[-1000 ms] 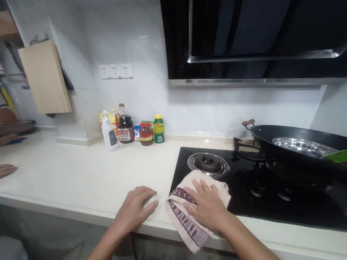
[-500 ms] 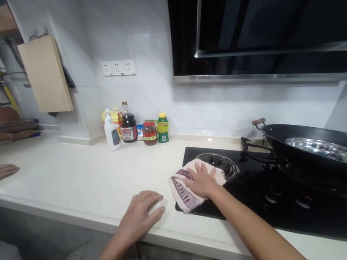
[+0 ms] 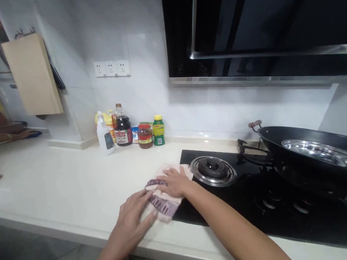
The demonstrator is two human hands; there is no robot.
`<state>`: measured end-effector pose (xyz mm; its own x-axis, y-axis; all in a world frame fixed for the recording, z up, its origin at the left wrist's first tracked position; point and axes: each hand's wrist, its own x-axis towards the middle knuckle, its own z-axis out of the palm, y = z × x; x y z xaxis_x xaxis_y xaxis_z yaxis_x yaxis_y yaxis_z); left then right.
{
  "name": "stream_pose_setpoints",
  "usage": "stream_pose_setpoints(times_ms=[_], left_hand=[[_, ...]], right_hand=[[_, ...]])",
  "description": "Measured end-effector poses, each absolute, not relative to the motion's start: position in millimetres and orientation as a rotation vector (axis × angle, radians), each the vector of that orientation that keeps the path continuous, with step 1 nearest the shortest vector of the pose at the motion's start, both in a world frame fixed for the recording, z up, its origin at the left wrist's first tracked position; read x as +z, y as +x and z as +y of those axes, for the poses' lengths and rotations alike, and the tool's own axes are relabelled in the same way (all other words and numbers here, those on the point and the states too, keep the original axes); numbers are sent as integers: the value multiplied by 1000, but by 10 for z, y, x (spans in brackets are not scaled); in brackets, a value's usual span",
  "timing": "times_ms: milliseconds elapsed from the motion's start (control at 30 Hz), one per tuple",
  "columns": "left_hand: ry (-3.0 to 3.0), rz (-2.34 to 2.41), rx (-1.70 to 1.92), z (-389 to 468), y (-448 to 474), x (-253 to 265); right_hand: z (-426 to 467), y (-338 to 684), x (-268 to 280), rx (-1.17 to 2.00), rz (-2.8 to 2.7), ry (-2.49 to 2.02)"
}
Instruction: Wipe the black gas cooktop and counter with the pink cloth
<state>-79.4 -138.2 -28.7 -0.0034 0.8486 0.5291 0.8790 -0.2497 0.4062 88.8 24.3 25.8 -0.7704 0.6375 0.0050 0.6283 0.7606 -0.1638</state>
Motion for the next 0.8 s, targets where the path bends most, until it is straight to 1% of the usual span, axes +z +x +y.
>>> stream_pose_setpoints(times_ms=[167, 333, 500, 800], left_hand=[[-2241, -1908, -1033, -1362, -823, -279], [-2239, -1915, -1027, -1337, -839, -281], [-2251, -1897, -1021, -1330, -839, -292], [-2267, -1889, -967, -1339, -835, -275]], right_hand=[[688, 1047, 250, 29, -2660, -1383], [738, 1212, 225, -151, -2468, -1547], [477, 1414, 176, -203, -2474, -1525], [-100, 2150, 81, -167, -2522, -1452]])
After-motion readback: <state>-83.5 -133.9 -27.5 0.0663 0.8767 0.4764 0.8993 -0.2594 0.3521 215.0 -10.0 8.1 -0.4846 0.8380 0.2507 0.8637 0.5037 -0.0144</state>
